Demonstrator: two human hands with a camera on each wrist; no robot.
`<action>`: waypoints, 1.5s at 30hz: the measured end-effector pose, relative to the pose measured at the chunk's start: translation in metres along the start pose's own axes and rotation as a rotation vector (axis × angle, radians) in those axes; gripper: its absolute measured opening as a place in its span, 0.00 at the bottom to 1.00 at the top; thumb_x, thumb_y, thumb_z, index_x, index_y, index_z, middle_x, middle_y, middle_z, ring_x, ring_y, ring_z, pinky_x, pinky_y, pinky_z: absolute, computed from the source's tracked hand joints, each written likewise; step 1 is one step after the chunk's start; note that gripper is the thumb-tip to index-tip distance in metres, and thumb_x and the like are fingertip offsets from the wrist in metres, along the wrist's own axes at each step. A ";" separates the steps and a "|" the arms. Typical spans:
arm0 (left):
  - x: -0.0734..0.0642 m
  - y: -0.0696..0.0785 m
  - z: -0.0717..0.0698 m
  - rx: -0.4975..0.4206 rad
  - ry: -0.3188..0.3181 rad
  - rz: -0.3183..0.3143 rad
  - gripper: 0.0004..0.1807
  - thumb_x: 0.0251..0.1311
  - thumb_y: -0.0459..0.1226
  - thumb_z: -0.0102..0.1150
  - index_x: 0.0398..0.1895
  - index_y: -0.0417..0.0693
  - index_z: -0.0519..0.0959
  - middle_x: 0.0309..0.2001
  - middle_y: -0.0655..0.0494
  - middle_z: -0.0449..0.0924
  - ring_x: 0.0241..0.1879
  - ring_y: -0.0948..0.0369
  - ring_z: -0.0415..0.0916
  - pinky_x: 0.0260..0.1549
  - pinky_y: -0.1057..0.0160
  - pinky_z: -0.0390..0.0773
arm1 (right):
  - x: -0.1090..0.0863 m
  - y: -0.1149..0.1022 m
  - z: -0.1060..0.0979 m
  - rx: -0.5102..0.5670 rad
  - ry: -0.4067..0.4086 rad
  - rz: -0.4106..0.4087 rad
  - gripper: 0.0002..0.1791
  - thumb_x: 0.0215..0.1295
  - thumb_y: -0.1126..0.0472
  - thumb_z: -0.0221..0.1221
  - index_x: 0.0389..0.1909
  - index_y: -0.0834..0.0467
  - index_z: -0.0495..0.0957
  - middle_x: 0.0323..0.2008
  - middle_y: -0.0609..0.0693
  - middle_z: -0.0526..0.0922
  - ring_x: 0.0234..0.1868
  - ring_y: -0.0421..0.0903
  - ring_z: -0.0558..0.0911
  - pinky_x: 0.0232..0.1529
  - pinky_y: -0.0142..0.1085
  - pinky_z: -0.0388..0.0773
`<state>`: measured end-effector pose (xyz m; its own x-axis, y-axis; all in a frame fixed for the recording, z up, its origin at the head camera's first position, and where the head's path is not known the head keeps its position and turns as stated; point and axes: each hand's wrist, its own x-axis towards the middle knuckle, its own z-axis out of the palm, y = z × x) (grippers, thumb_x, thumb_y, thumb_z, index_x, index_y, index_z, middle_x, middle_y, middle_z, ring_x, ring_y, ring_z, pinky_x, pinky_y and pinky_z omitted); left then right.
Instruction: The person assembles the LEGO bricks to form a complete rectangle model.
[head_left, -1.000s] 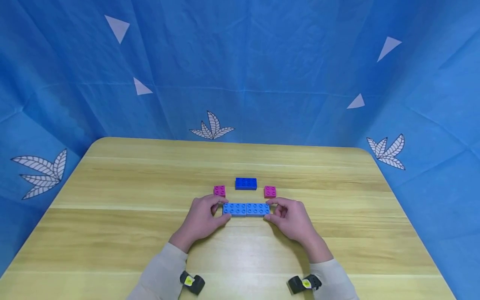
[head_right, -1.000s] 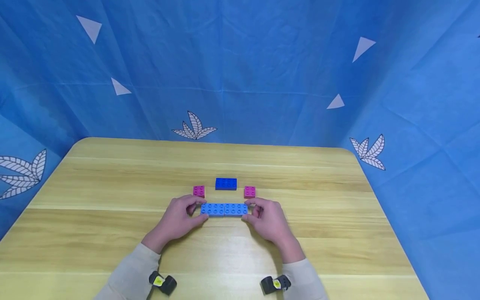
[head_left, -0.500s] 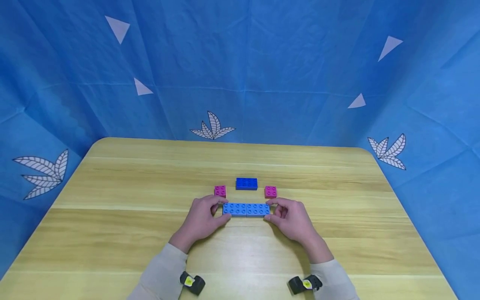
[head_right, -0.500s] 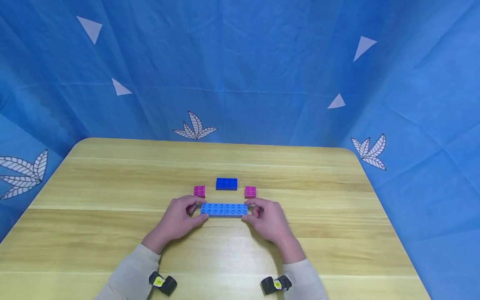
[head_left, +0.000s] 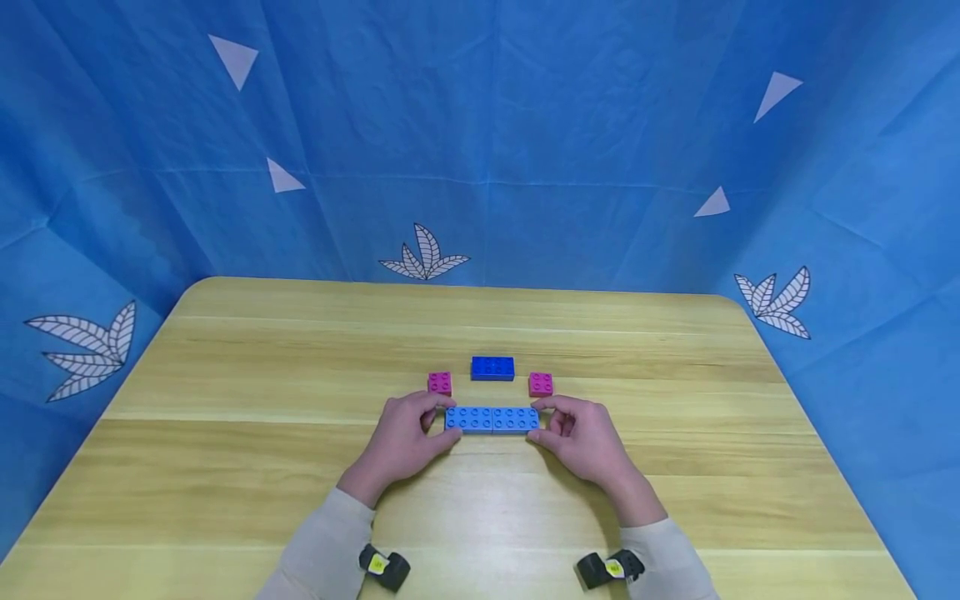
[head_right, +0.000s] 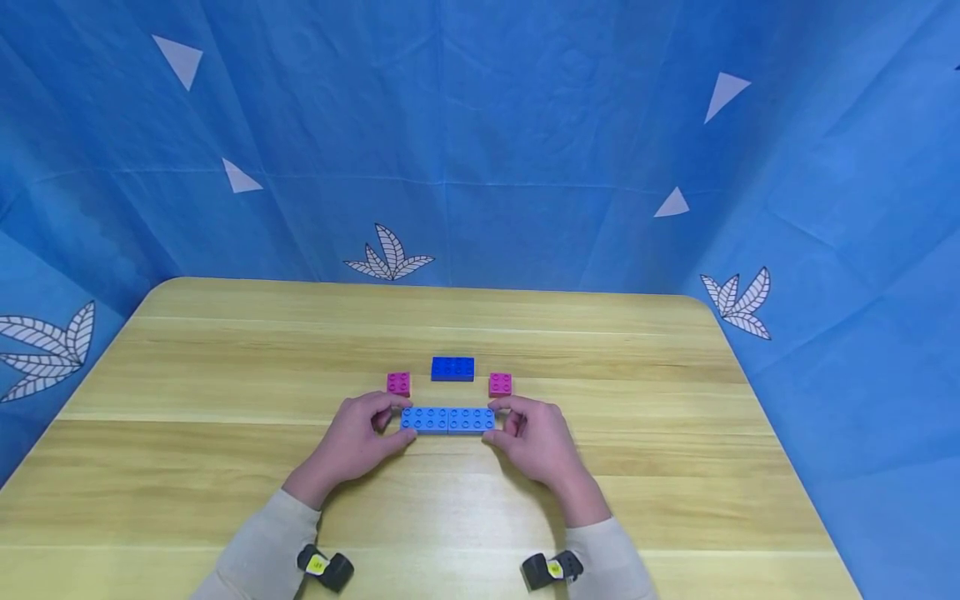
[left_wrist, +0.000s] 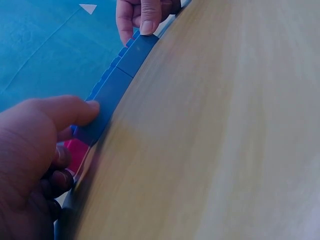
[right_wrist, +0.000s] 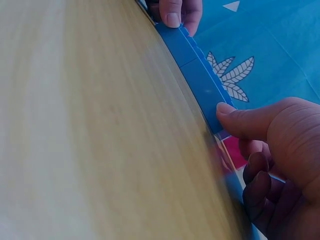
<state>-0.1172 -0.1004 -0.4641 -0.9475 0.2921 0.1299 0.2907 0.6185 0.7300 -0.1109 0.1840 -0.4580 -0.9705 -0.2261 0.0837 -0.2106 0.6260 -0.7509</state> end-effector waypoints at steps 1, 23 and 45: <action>0.000 0.000 0.000 -0.001 0.001 0.001 0.19 0.54 0.41 0.75 0.49 0.49 0.85 0.21 0.58 0.66 0.23 0.63 0.63 0.27 0.62 0.66 | 0.000 0.000 0.000 -0.001 0.000 -0.001 0.20 0.52 0.62 0.76 0.48 0.57 0.85 0.20 0.41 0.76 0.22 0.41 0.75 0.25 0.34 0.73; 0.000 -0.001 0.000 -0.009 0.005 0.021 0.19 0.54 0.41 0.75 0.49 0.49 0.85 0.21 0.58 0.67 0.23 0.63 0.63 0.27 0.62 0.67 | 0.006 -0.002 -0.005 0.089 0.046 -0.034 0.22 0.54 0.61 0.75 0.51 0.58 0.84 0.20 0.44 0.75 0.20 0.43 0.73 0.19 0.33 0.70; 0.001 -0.005 0.002 -0.006 0.008 0.013 0.19 0.54 0.41 0.75 0.49 0.49 0.85 0.20 0.59 0.65 0.23 0.63 0.62 0.27 0.62 0.67 | 0.031 0.004 -0.005 0.150 0.148 -0.085 0.20 0.53 0.60 0.76 0.47 0.57 0.86 0.22 0.49 0.70 0.24 0.46 0.67 0.28 0.34 0.67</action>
<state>-0.1194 -0.1011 -0.4688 -0.9448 0.2941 0.1447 0.3021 0.6102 0.7324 -0.1424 0.1833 -0.4551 -0.9589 -0.1549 0.2377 -0.2835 0.4887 -0.8251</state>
